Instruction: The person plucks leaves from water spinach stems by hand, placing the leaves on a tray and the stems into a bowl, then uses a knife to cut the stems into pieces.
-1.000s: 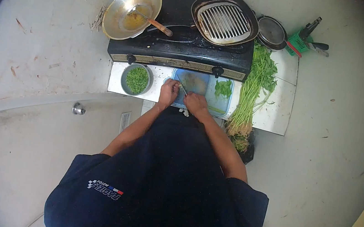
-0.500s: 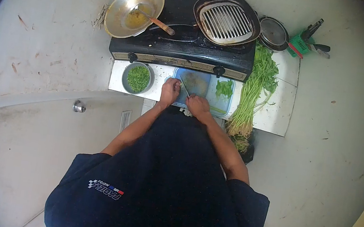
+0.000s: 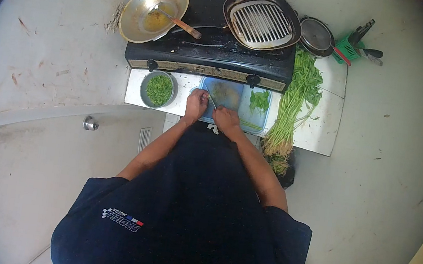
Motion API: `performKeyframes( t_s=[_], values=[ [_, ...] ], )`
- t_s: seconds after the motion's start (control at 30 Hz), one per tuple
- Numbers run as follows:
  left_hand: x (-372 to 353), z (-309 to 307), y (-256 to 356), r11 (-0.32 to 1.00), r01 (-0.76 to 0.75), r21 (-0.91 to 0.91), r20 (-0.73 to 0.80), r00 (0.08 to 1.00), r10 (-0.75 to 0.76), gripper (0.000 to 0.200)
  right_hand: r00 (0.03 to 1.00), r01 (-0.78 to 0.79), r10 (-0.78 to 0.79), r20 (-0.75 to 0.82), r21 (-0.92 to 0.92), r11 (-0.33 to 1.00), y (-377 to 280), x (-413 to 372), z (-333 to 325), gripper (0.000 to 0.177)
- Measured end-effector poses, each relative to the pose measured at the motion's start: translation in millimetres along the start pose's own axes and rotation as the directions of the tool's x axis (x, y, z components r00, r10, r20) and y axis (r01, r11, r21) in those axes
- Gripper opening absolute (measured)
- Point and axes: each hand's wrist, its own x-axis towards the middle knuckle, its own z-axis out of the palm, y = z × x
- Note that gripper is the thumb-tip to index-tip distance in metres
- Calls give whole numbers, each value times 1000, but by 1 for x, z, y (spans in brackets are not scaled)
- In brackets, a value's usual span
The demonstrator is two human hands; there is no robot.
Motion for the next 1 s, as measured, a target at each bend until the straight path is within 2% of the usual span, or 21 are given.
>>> performKeyframes(
  t_s=[0.2,0.3,0.4,0.53,0.7,1.0],
  values=[
    [1,-3,0,1000,6,30,-9,1000,-5,10,998,26,-26,63,-6,1000,7,-15,-1,42],
    [0,-2,2,1000,25,15,6,1000,-26,10,988,-49,53,145,-32,998,1,-3,-1,42],
    [-1,-3,2,1000,28,-7,12,1000,-28,10,994,-37,41,99,-42,998,-3,5,-3,43],
    [-2,-4,5,999,4,-50,-22,1000,-5,9,994,-15,17,111,-19,1000,1,-6,-7,43],
    [-1,-7,3,999,3,-54,22,1000,-2,11,990,-53,54,130,-13,999,-3,-8,-14,43],
    [2,-13,2,998,-53,-25,84,995,55,12,995,-57,60,74,-44,997,5,-2,-9,41]
  ],
)
